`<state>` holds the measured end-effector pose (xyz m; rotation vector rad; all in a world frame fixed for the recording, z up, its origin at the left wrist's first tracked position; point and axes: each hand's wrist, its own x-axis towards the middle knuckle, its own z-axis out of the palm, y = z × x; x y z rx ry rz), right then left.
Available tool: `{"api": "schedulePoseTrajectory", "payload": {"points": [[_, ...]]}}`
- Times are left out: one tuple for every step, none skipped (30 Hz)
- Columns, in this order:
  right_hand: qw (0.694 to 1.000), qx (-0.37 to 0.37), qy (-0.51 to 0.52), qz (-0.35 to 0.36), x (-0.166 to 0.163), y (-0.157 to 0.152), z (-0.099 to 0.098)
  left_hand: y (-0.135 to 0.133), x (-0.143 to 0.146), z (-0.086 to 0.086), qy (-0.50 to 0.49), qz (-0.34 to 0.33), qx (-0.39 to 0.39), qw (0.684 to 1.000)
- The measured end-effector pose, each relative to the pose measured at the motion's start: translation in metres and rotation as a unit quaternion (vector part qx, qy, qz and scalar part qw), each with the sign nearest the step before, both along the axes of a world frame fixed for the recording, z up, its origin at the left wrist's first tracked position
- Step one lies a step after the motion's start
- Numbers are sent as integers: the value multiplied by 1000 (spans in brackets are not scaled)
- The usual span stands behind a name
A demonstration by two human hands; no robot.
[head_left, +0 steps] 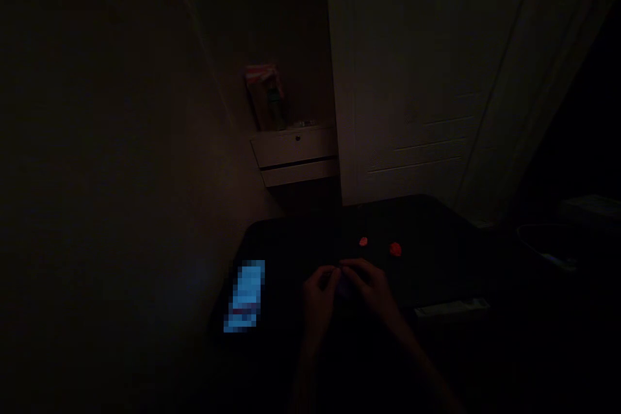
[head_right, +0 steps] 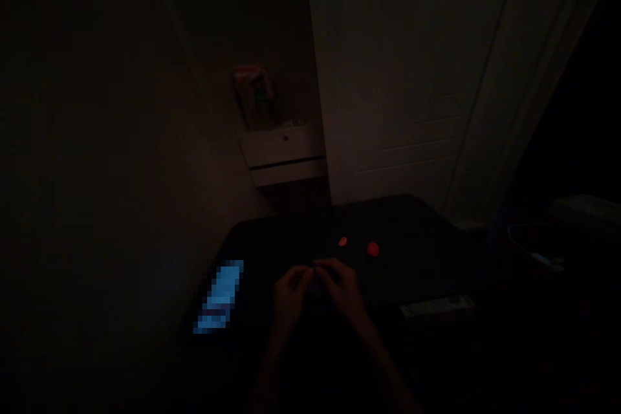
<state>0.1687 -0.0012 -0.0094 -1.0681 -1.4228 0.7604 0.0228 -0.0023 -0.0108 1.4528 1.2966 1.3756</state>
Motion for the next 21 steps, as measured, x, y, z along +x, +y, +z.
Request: {"api": "schedulePoseTrajectory", "payload": {"points": [[1000, -1, 1, -1, 0, 0, 0, -1, 0, 1, 15, -1, 2, 1000], [1000, -3, 3, -3, 0, 0, 0, -1, 0, 1, 32, 0, 3, 999], [1000, -8, 6, -5, -1, 1, 0, -2, 0, 2, 48, 4, 5, 999], [1000, -15, 8, -6, -1, 1, 0, -3, -1, 3, 63, 9, 7, 998], [1000, -22, 10, -5, -1, 2, -1, -3, -1, 3, 75, 13, 9, 997], [1000, -28, 10, -5, -1, 2, -1, -4, -1, 4, 84, 15, 12, 996], [999, -32, 10, -3, -1, 2, -2, -4, -1, 5, 93, 17, 15, 995], [999, -34, 10, -2, -1, 2, -2, -4, -1, 5, 100, 17, 21, 995], [999, -36, 11, -1, -1, 2, -2, -5, -1, 5, 104, 16, 26, 994], [999, -38, 12, 0, -1, 2, -2, -5, -1, 6, 105, 14, 30, 994], [999, -39, 13, 1, -1, 2, -2, -5, -1, 6, 101, 13, 30, 994], [999, -41, 13, 0, -1, 1, -2, -5, -1, 6, 92, 11, 28, 995], [999, -41, 12, -2, -1, 1, -1, -5, 0, 6, 81, 8, 26, 996], [999, -39, 11, -4, -1, 1, -1, -5, 0, 6, 71, 2, 23, 997], [999, -34, 10, -5, -1, 1, -1, -4, 0, 6, 64, -2, 21, 998], [1000, -25, 9, -6, -1, 2, -1, -4, 0, 5, 60, -6, 19, 998], [1000, -13, 9, -6, -1, 2, -1, -4, 1, 5, 60, -10, 17, 998], [1000, 2, 8, -5, 0, 3, -2, -4, 1, 5, 63, -14, 16, 998], [1000, 17, 7, -6, 0, 3, -2, -4, 1, 5, 64, -16, 13, 998], [1000, 28, 5, -8, 0, 4, -2, -4, 2, 5, 61, -18, 10, 998], [999, 33, 5, -9, 1, 4, -2, -4, 2, 6, 55, -19, 7, 998]]}}
